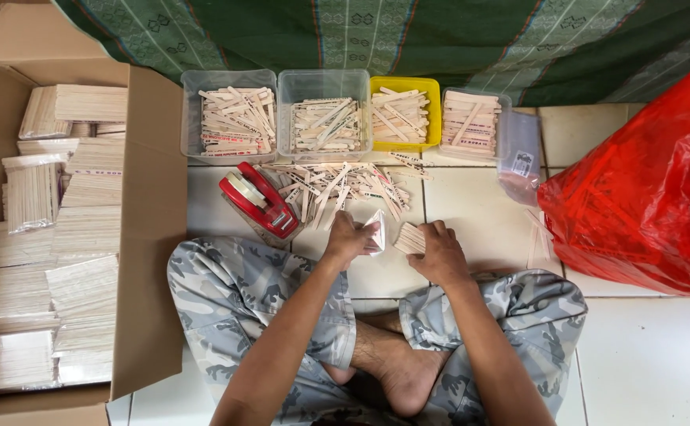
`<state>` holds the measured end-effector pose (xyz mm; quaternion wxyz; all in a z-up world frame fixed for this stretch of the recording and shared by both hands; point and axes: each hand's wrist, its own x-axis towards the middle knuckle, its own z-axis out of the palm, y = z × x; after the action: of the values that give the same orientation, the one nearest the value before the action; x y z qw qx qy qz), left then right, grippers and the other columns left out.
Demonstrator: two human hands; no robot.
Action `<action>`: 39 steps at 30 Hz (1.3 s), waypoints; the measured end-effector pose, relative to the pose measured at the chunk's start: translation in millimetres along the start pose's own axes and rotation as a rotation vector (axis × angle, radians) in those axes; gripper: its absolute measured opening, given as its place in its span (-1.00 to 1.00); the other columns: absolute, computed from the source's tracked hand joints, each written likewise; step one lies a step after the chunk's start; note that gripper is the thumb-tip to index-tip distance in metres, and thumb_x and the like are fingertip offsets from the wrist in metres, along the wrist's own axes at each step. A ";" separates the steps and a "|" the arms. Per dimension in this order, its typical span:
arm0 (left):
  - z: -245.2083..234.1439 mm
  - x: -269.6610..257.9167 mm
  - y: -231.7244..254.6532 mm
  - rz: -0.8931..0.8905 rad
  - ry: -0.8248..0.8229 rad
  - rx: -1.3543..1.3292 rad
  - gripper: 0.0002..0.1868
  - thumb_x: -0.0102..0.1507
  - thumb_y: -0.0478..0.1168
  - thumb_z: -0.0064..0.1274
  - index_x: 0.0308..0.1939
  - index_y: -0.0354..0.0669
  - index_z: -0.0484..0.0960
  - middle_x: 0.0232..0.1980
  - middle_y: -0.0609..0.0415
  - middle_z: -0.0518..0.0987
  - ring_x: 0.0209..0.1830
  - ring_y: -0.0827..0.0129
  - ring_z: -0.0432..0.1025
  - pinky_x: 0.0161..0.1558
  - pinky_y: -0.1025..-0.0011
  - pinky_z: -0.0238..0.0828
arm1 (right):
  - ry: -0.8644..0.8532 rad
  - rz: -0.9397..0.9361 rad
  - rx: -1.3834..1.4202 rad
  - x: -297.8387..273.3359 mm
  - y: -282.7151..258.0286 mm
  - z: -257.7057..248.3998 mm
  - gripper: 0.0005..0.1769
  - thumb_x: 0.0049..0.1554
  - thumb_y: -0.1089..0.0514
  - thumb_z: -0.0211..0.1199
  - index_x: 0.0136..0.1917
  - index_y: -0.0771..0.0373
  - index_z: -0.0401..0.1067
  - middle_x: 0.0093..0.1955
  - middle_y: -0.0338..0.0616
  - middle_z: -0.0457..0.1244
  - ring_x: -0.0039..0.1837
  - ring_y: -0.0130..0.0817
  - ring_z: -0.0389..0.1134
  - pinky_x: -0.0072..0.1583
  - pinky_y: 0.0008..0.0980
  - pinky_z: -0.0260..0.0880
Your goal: The person sorts wooden sticks by hand from a pile, aligning them into groups and checking them individually.
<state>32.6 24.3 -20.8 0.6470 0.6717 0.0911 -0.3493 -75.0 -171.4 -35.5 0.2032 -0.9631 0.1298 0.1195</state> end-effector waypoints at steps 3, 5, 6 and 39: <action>-5.1 -1.8 -1.1 0.026 -0.053 -0.069 -0.24 0.14 -0.53 0.23 0.18 -0.65 -0.02 -0.17 -0.42 0.60 -0.38 -0.08 0.61 -0.23 0.05 0.68 | -0.027 0.020 0.013 1.9 -2.6 -4.0 -0.23 -0.07 -0.06 0.42 0.35 0.18 0.28 0.24 -0.03 0.15 0.32 0.14 0.29 0.27 0.04 0.45; -6.6 4.6 -4.8 0.064 0.000 0.013 -0.32 0.09 -0.51 0.30 0.10 -0.55 0.14 -0.25 -0.33 0.61 -0.42 0.03 0.61 -0.29 0.18 0.70 | -0.036 0.026 0.008 0.7 -2.9 -4.4 -0.22 -0.07 -0.07 0.42 0.35 0.17 0.28 0.25 -0.03 0.15 0.32 0.14 0.28 0.27 0.04 0.45; -7.7 8.6 -5.7 0.107 0.054 0.093 -0.40 0.03 -0.50 0.36 0.01 -0.46 0.30 -0.33 -0.24 0.62 -0.47 0.14 0.61 -0.35 0.31 0.72 | -0.040 0.028 0.000 1.4 -3.3 -5.1 -0.22 -0.07 -0.08 0.41 0.36 0.17 0.27 0.25 -0.04 0.15 0.33 0.13 0.28 0.28 0.04 0.44; -35.6 -7.7 6.6 0.546 -0.435 1.476 -0.39 0.25 -0.36 0.13 0.39 -0.02 0.42 0.58 0.01 0.14 0.57 0.02 0.03 0.36 -0.03 0.25 | -0.033 -0.046 0.033 1.0 -9.5 -7.9 -0.20 -0.08 0.02 0.41 0.40 0.17 0.28 0.27 -0.06 0.13 0.33 0.13 0.26 0.26 0.11 0.42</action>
<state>43.2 59.1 -13.8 0.1037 0.8404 -0.4572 -0.2720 -69.7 -166.5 -25.3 0.2236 -0.9603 0.1060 0.1284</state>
